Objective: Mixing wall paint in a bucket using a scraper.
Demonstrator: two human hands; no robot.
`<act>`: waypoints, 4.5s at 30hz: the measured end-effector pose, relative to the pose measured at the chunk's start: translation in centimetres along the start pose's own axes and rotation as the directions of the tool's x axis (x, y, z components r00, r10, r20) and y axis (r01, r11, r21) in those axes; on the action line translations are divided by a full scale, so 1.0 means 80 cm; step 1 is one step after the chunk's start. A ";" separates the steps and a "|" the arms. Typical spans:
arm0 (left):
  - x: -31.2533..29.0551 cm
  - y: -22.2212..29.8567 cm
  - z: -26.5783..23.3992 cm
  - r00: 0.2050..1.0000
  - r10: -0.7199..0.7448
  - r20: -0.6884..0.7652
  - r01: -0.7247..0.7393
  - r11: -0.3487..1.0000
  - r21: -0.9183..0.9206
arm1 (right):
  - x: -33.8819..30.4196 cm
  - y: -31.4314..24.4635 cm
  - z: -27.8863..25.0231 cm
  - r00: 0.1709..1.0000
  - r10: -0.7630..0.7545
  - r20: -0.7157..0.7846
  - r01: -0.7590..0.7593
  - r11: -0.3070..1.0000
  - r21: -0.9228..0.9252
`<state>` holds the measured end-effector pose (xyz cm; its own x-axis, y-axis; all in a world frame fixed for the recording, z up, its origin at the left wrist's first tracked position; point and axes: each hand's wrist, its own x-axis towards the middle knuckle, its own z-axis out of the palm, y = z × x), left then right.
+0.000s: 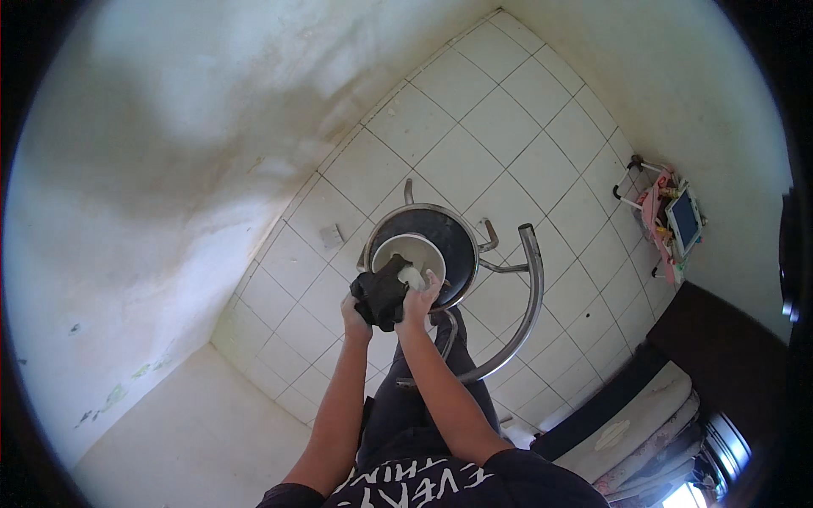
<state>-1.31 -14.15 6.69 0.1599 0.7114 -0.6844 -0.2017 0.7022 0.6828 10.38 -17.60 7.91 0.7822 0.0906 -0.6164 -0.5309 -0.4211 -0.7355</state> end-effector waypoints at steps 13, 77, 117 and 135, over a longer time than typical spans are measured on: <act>-0.009 0.006 0.008 0.999 -0.015 0.028 0.018 0.992 -0.124 | -0.008 -0.002 -0.001 0.981 0.194 -0.014 -0.193 0.979 0.070; -0.035 0.018 0.037 0.998 0.047 0.029 -0.049 0.993 0.106 | 0.013 0.017 -0.015 0.997 -0.023 0.070 -0.017 0.849 0.528; -0.012 0.022 0.019 0.968 0.119 0.220 -0.178 0.945 0.273 | 0.002 0.022 -0.011 0.989 -0.122 0.080 0.119 0.992 0.046; 0.021 -0.015 -0.015 0.957 -0.153 0.245 0.243 0.886 -0.394 | -0.064 -0.019 -0.026 0.962 -0.091 0.256 0.110 0.992 -0.062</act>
<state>-1.99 -13.79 4.41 0.4211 0.5806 -0.6968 -0.5208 0.7838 0.3384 7.88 -19.28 12.77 0.7175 0.3564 -0.5984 -0.4201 -0.4638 -0.7800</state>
